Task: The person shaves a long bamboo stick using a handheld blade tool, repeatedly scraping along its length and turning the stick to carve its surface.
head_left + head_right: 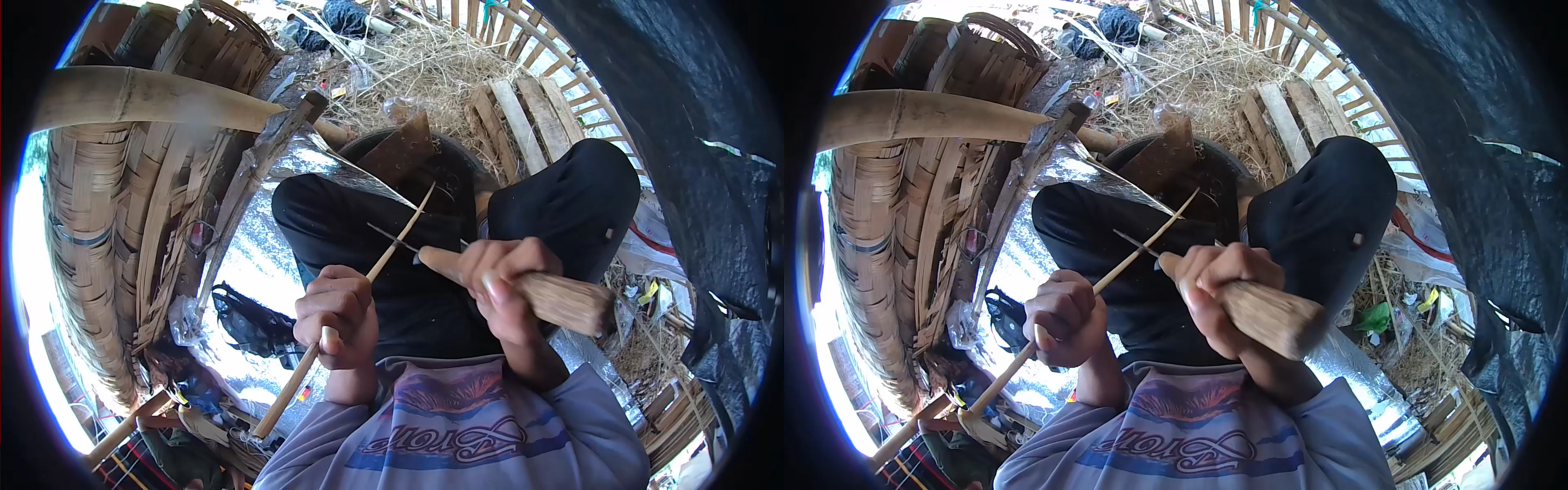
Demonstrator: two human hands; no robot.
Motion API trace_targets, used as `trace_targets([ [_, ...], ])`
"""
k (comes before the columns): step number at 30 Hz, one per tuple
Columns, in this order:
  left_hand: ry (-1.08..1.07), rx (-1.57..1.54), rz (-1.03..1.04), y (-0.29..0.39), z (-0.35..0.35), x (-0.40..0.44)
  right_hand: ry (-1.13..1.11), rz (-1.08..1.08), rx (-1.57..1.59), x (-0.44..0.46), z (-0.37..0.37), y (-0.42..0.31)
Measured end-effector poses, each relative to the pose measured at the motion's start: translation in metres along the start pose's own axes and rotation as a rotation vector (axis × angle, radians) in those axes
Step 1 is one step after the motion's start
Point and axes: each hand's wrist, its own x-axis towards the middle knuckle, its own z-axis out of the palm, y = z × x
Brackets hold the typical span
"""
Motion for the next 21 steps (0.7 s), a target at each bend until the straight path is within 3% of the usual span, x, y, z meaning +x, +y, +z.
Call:
trace_targets([
  [1,0.007,0.005,-0.001,0.000,0.002,0.000,0.063,0.041,-0.020,-0.008,-0.003,0.014],
  [2,0.013,0.009,0.007,-0.003,0.003,0.002,-0.025,0.090,-0.300,-0.007,-0.013,0.023],
  [5,-0.010,0.008,0.041,-0.003,-0.001,-0.001,0.072,0.054,-0.173,-0.004,-0.017,0.030],
  [6,-0.006,-0.020,0.034,-0.003,-0.003,-0.001,0.062,0.033,0.038,-0.002,-0.011,0.021],
  [9,0.039,0.000,0.049,-0.005,0.003,0.001,0.053,0.019,-0.051,-0.006,-0.005,0.011],
  [11,0.047,0.009,0.061,-0.007,0.006,0.002,-0.033,0.033,-0.602,-0.007,-0.019,0.031],
  [16,0.032,-0.018,0.037,-0.002,0.004,0.000,0.034,0.009,-0.004,-0.003,-0.014,0.025],
  [19,0.049,-0.001,0.036,-0.004,0.005,0.001,0.037,-0.018,-0.138,-0.009,-0.011,0.034],
  [21,0.042,0.021,0.040,-0.005,0.007,0.002,0.043,0.119,-0.446,-0.011,-0.028,0.054],
])
